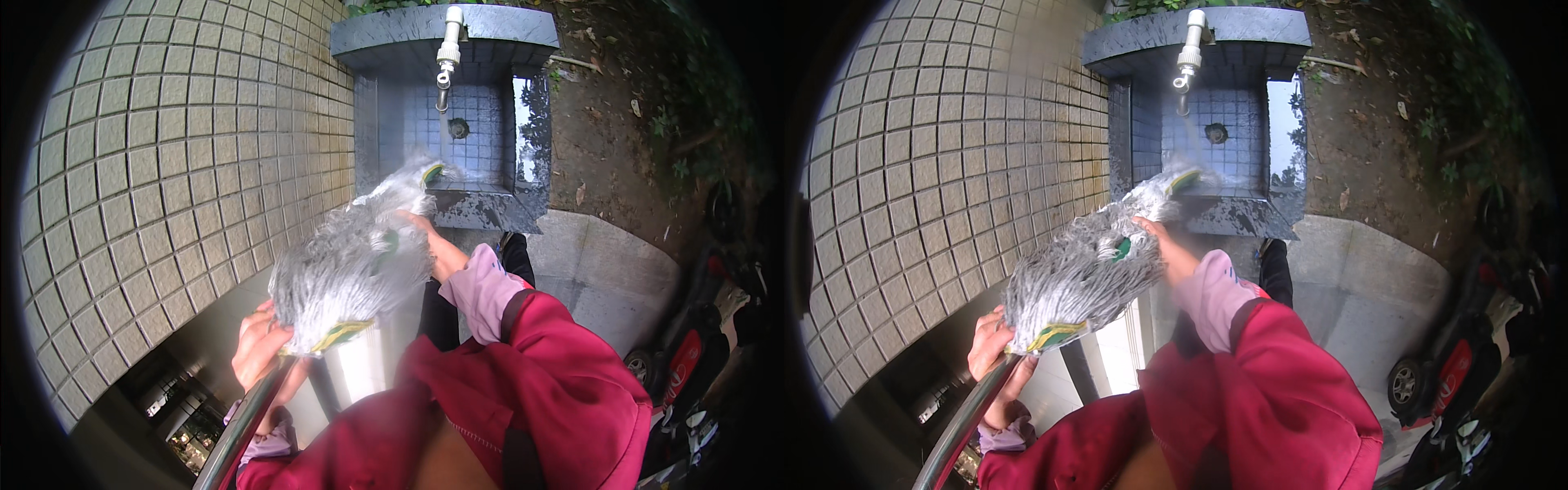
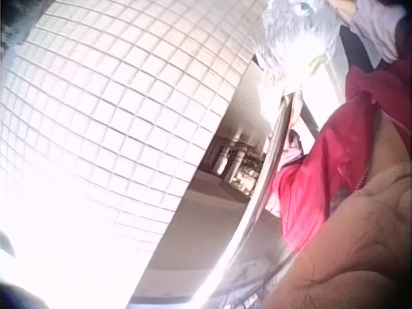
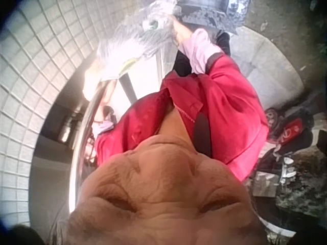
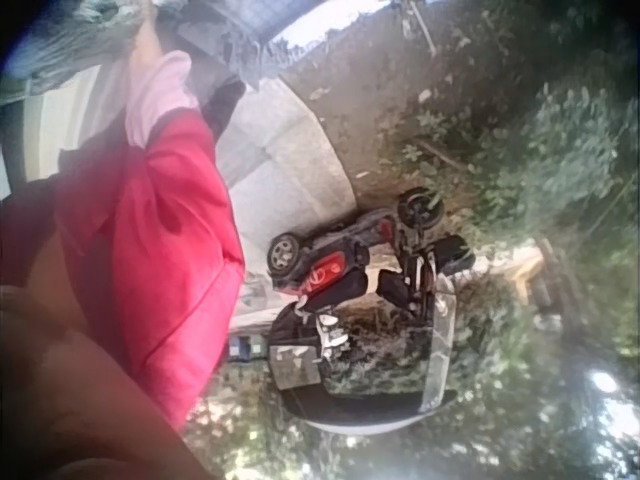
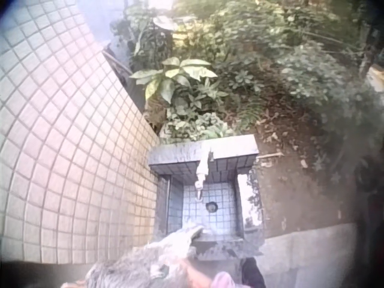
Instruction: The person washes a mop head at an outdoor sink. They hold the mop handle and place the gray fibers under a stream of water from a faucet, turning the mop over and rubbing the fibers by hand.
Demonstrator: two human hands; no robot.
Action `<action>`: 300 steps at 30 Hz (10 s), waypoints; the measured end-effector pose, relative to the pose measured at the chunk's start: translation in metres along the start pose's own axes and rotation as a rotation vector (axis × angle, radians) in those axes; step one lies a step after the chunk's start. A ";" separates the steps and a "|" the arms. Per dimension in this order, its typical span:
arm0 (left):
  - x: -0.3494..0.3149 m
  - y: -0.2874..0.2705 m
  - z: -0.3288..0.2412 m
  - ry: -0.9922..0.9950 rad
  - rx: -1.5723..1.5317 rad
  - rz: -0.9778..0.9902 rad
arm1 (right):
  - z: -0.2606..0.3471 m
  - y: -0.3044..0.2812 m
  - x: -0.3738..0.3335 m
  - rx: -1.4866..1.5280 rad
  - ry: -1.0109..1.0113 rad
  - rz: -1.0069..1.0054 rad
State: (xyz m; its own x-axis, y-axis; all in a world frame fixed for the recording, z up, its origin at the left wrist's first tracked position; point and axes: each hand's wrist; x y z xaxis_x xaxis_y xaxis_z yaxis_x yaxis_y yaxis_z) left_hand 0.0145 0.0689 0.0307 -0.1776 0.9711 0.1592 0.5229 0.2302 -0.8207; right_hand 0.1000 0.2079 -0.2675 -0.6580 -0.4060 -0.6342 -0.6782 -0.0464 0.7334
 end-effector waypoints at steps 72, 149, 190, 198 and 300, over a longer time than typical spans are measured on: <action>-0.001 0.063 -0.043 -0.515 -0.007 -0.172 | 0.003 -0.044 0.048 0.326 0.033 0.184; 0.154 0.066 -0.020 -0.043 -0.263 -0.311 | 0.195 0.195 -0.211 -2.158 -1.336 -0.499; 0.213 0.300 0.237 -1.137 -1.095 -0.738 | 0.188 0.114 -0.259 -1.446 -1.401 -0.648; 0.253 0.055 0.054 0.375 -0.027 -0.205 | 0.157 0.169 -0.224 -1.820 -1.468 -0.602; 0.035 0.049 -0.002 0.212 0.244 -0.017 | -0.002 -0.002 -0.008 0.058 -0.017 0.246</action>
State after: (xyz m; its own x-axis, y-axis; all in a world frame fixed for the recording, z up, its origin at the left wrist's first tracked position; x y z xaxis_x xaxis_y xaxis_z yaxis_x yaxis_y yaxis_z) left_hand 0.0358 0.1142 -0.0027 0.0065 0.9647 0.2634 0.3014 0.2492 -0.9203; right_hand 0.1076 0.2091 -0.2630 -0.8105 -0.3833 -0.4430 -0.5145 0.1042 0.8511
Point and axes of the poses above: each hand's wrist, its own x-axis towards the middle knuckle, its own y-axis out of the palm, z = x × y, and after that the axes turned 15 degrees about y, right-handed
